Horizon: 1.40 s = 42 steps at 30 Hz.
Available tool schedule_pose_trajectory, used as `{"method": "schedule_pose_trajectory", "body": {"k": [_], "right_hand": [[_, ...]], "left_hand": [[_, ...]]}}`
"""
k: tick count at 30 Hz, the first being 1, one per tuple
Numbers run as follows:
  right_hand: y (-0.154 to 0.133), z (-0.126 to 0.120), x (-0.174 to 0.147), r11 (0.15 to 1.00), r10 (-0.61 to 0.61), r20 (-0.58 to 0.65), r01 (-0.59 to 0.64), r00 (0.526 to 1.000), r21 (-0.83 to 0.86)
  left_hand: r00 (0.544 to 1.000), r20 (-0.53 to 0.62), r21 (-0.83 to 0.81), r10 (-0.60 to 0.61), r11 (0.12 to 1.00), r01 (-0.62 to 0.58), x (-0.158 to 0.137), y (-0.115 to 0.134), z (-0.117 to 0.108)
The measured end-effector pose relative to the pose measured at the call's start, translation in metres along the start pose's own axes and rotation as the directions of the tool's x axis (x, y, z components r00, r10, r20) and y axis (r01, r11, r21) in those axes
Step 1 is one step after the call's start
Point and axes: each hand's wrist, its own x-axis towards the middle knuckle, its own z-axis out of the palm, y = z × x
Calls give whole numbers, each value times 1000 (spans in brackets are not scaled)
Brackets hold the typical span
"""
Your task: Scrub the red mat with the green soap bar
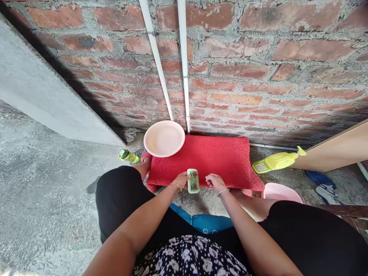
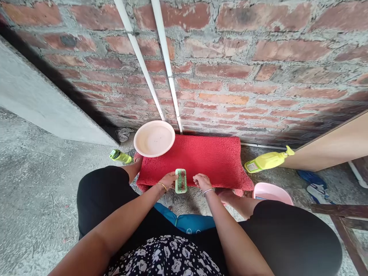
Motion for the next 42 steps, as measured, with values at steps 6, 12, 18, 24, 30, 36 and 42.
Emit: {"method": "schedule_pose_trajectory", "body": {"k": [6, 12, 18, 24, 30, 36, 42], "right_hand": [[0, 4, -11, 950, 87, 234, -152, 968, 274], [-10, 22, -29, 798, -9, 454, -267, 891, 540], [-18, 20, -34, 755, -4, 516, -335, 857, 563], [-20, 17, -34, 744, 11, 507, -346, 862, 571], [-27, 18, -40, 717, -27, 522, -347, 852, 604], [-33, 23, -40, 754, -4, 490, -320, 872, 574], [-21, 11, -16, 810, 176, 180, -246, 968, 533]], "left_hand": [[993, 109, -252, 51, 967, -22, -1, 7, -1], [978, 170, -390, 120, 920, -45, -1, 9, -1], [945, 278, -398, 172, 916, -50, -5, 13, -2], [910, 354, -414, 215, 909, -53, -6, 16, -4], [904, 378, -395, 197, 918, -35, -4, 15, -4], [886, 431, -322, 172, 946, -27, -5, 9, 8], [995, -83, 226, 50, 974, -30, 10, 7, 2]]}}
